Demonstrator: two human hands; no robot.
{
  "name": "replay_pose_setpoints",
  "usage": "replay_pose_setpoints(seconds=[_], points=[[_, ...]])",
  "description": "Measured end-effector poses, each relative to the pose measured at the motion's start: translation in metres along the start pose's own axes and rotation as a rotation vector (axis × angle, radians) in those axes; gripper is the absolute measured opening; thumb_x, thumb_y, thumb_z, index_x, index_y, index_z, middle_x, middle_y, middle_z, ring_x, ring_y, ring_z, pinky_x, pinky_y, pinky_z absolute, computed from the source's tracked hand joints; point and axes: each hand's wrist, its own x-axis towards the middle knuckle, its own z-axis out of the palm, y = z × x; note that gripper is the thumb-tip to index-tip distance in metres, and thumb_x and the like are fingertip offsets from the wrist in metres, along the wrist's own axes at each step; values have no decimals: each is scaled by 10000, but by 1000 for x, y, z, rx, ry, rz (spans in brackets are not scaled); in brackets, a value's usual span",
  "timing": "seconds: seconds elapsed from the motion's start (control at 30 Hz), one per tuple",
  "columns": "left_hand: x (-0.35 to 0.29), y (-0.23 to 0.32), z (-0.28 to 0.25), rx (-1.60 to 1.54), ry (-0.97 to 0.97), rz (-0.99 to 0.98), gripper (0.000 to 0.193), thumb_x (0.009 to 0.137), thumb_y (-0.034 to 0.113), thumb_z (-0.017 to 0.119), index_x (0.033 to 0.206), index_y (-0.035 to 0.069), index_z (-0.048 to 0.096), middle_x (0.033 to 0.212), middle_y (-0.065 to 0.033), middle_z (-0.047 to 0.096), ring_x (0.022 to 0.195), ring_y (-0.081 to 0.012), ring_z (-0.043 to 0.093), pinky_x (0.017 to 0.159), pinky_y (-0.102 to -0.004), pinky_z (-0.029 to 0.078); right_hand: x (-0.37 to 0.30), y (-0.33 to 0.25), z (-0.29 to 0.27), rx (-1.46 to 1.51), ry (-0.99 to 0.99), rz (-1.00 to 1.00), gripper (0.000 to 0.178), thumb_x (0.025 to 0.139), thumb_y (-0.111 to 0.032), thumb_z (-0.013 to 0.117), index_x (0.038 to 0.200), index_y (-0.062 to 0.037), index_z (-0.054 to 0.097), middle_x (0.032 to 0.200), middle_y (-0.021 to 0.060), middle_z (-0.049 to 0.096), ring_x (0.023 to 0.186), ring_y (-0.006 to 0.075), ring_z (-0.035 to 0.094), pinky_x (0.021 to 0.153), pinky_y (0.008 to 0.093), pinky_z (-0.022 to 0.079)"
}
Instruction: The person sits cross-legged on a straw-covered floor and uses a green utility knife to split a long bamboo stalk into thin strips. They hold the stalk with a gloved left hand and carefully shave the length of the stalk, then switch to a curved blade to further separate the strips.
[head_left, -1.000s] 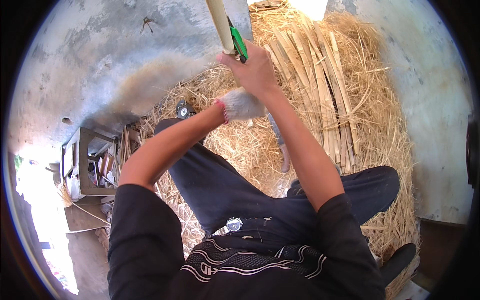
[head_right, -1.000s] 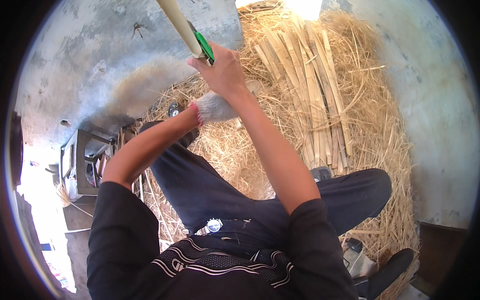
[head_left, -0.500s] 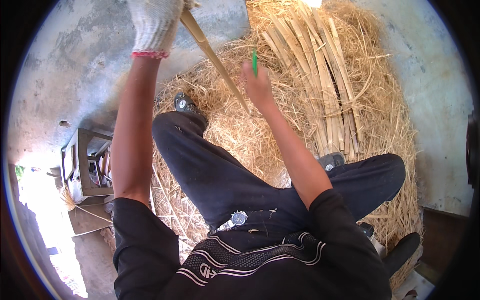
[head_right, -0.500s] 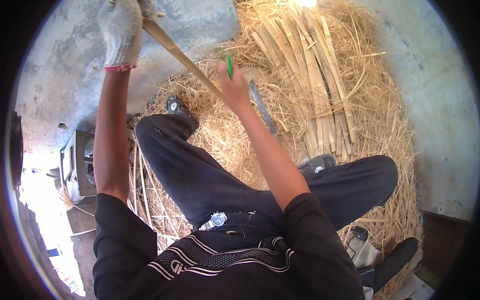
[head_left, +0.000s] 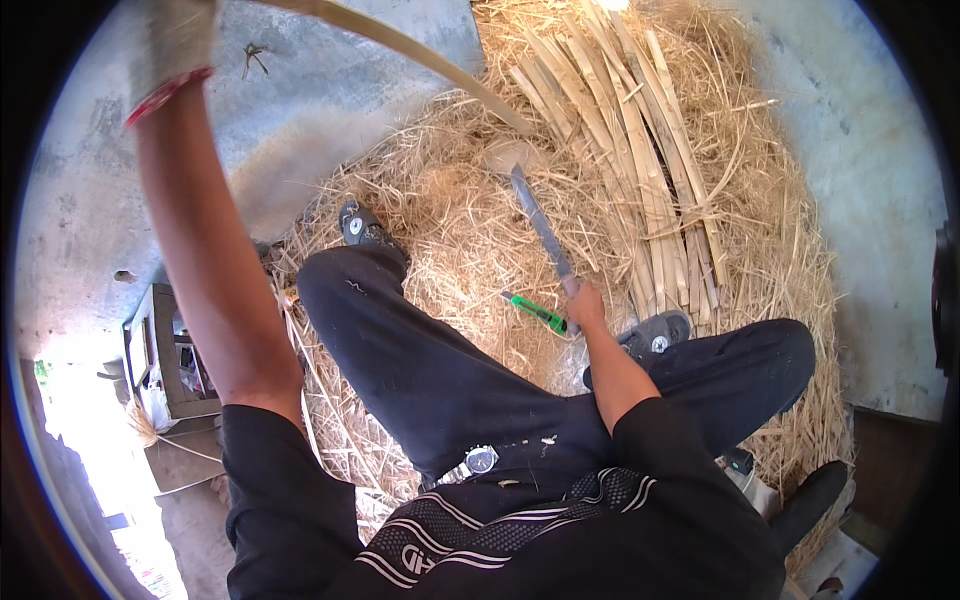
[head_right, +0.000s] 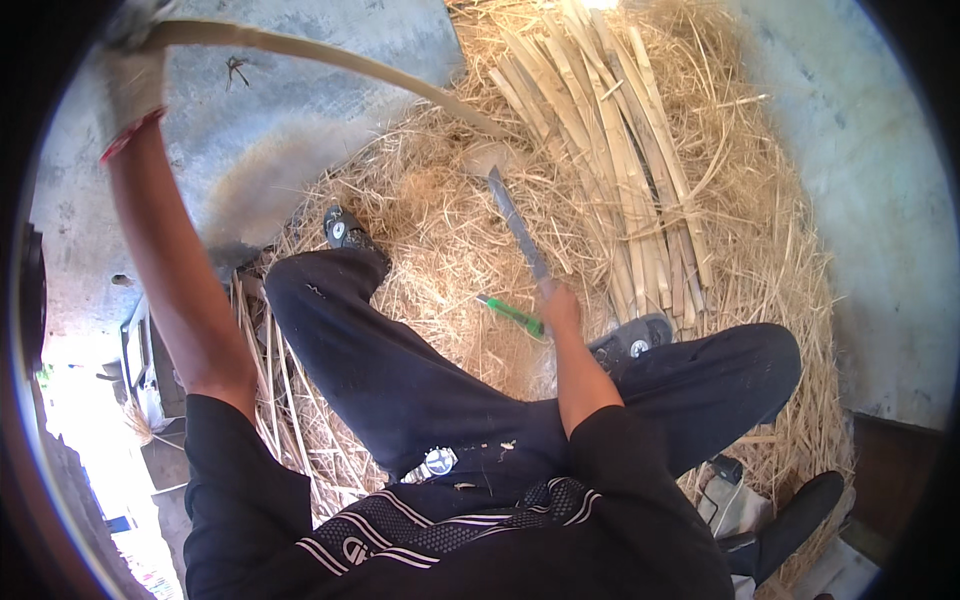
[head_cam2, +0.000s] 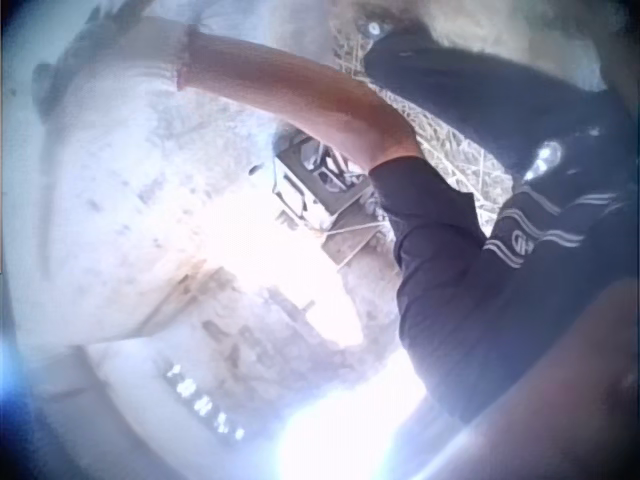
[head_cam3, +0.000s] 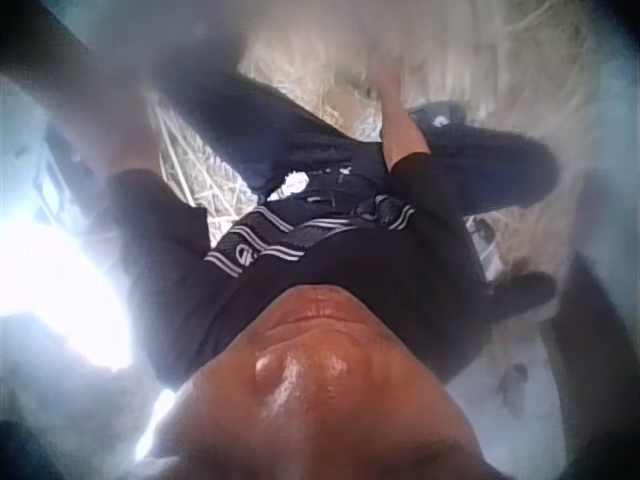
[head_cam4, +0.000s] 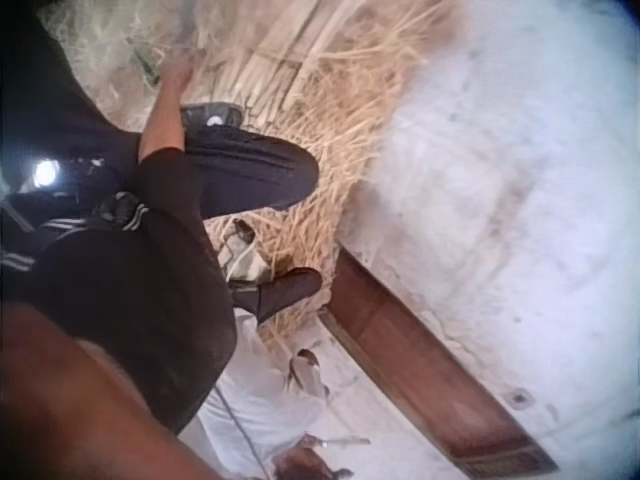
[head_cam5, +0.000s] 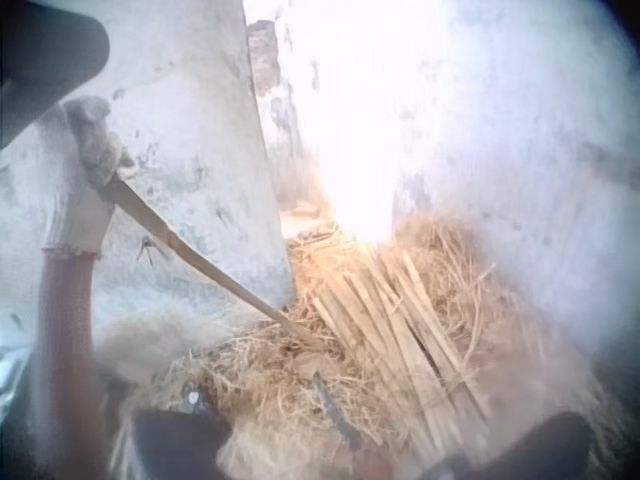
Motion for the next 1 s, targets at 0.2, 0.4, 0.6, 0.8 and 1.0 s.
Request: replay_pose_setpoints(seconds=[0.2, 0.4, 0.6, 0.8, 1.0], points=[[-55, -70, 67, 140, 171, -469, 638, 985, 603, 430, 757, 45, 638, 563, -57, 582, 497, -176, 591, 479, -312, 494, 11, 0, -5, 308, -231, 41, 233, 752, -164, 698, 877, 30, 678, 883, 212, 701, 910, 325, 702, 728, 405, 550], [-34, -56, 67, 519, -132, -506, 526, 939, 520, 591, 771, 29, 677, 663, -61, 642, 615, -149, 621, 592, -291, 489, 11, -59, -144, 206, -275, 11, 265, 824, -245, 674, 780, 16, 685, 666, 122, 657, 549, 175, 616, 507, 344, 487], [-35, -70, 67, 436, -72, -502, 326, 926, 282, 635, 696, 52, 613, 618, -26, 590, 565, -121, 561, 534, -293, 446, -58, -108, -244, 446, -51, -36, 425, 886, -387, 640, 850, 36, 666, 741, 135, 670, 604, 213, 654, 562, 391, 503], [-43, -77, 69, 478, 87, -462, 301, 922, 244, 597, 689, 54, 601, 569, -15, 558, 500, -122, 535, 480, -295, 418, -72, -137, -207, 264, 284, -220, 469, 965, -436, 546, 920, 22, 634, 762, 147, 653, 672, 232, 653, 650, 389, 509], [-41, -56, 69, 511, 88, -433, 308, 921, 263, 603, 700, 50, 614, 562, -23, 565, 497, -124, 548, 473, -295, 422, -95, -194, -147, 382, 128, -398, 571, 983, -489, 487, 872, 48, 644, 734, 234, 645, 714, 402, 636, 697, 483, 486]])
